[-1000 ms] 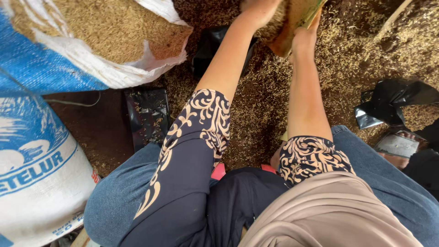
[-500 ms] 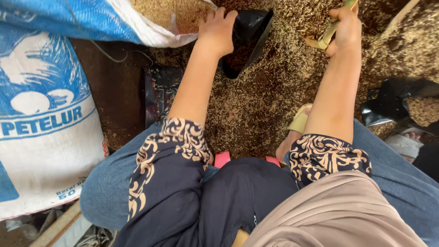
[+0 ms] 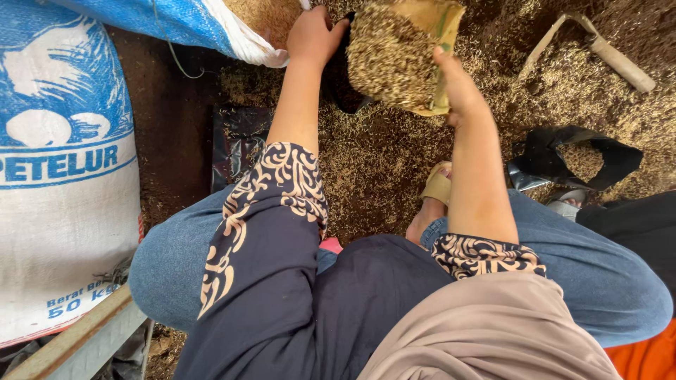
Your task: The person scoops grains from a large sack using a scoop and pours them into small black plastic bags. The person then folds and seals the bags by hand, placing them aside.
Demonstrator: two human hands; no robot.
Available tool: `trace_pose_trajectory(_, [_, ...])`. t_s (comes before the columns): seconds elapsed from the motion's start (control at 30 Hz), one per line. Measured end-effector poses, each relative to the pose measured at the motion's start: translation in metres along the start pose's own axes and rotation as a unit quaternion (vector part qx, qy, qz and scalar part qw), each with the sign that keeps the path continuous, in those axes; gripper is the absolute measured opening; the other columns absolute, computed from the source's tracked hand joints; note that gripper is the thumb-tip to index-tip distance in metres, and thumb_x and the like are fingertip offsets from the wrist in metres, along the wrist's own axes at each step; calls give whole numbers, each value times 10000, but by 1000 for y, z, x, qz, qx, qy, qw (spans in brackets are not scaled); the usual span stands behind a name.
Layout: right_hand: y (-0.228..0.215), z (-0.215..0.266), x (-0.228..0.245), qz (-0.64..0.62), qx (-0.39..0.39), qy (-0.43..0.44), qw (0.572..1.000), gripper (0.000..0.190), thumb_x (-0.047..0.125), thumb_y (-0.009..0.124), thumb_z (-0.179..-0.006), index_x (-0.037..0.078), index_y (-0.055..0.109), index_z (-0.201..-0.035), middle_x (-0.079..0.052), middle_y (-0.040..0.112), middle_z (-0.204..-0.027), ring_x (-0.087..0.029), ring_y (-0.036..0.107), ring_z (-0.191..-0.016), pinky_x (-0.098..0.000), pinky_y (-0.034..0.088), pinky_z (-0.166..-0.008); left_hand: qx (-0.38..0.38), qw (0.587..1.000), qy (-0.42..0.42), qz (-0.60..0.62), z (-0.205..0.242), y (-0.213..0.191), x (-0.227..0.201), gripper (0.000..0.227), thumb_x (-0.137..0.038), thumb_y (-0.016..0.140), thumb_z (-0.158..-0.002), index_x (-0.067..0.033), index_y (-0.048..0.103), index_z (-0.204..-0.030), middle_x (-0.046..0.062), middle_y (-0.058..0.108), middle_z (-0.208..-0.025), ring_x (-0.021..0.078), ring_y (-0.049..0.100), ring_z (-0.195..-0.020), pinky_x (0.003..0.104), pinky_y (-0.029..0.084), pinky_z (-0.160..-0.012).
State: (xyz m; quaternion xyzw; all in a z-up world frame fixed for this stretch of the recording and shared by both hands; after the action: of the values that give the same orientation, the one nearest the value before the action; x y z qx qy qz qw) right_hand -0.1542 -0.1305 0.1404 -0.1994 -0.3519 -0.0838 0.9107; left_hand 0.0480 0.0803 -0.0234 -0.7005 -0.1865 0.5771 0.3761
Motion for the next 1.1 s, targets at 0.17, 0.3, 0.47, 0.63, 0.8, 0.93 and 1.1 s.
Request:
trace_pose_trajectory(0.17, [27,-12,-4,61,-33,-69,995,987,670,537,-977,83,98,-1638,-234,246,-1674,-407,283,-1525,-628,293,-1182,12,999,23,45,17,-12,0,337,-377,700,-945,-44,681,-890,145,703,-821,338,683,-763,490,521,-675])
trace_pose_trajectory(0.3, [40,-11,5,168,-135,9,976,993,688,525,-888,127,128,-1605,-245,236,-1599,-432,508,-1341,-542,557,-1000,-26,996,78,30,23,-2,-14,255,-300,682,-963,-55,693,-895,160,705,-877,382,680,-832,516,534,-728])
trace_pose_trajectory(0.47, [58,-6,42,310,-181,-51,932,1081,728,574,-902,56,101,-1604,-316,230,-1561,-463,566,-1235,-452,575,-930,-23,998,58,20,24,5,-21,229,-288,671,-953,-63,705,-931,156,715,-910,395,678,-880,537,528,-749])
trace_pose_trajectory(0.63, [55,-10,69,495,-236,-158,821,1103,813,567,-955,-12,164,-1566,-335,288,-1505,-453,571,-1225,-469,582,-856,-46,998,44,18,32,8,-24,219,-280,672,-936,-63,704,-927,148,715,-937,389,676,-911,528,533,-784])
trace_pose_trajectory(0.8, [2,-16,69,432,-213,-167,861,1107,845,539,-912,101,159,-1638,-307,292,-1534,-401,574,-1273,-442,582,-943,-49,998,28,13,36,-1,-24,293,-239,736,-872,-13,648,-1036,203,688,-1012,418,676,-942,525,545,-788])
trace_pose_trajectory(0.93, [-62,-53,35,200,-265,-143,932,1088,834,545,-988,93,114,-1659,-268,174,-1673,-418,459,-1435,-516,471,-1112,-46,999,-10,-19,44,-3,-18,596,-165,798,-722,81,545,-1201,299,628,-1114,472,668,-998,519,580,-753])
trace_pose_trajectory(1.1, [-38,-133,-13,-2,-154,-137,978,944,686,423,-1024,49,32,-1602,-230,265,-1610,-391,269,-1456,-541,265,-1133,67,990,-78,-97,44,-4,-6,352,-271,694,-916,28,646,-1096,212,693,-1001,391,700,-945,497,572,-789])
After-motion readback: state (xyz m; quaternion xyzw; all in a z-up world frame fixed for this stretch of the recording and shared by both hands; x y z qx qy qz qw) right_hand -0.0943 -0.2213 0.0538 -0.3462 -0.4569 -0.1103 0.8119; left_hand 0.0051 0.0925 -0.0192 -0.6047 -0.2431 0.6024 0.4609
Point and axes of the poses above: each hand's wrist, its own z-axis away from the middle knuckle, its own y-axis out of the palm, x = y × z, the point moved 4 cm from there along -z, towards the middle knuckle
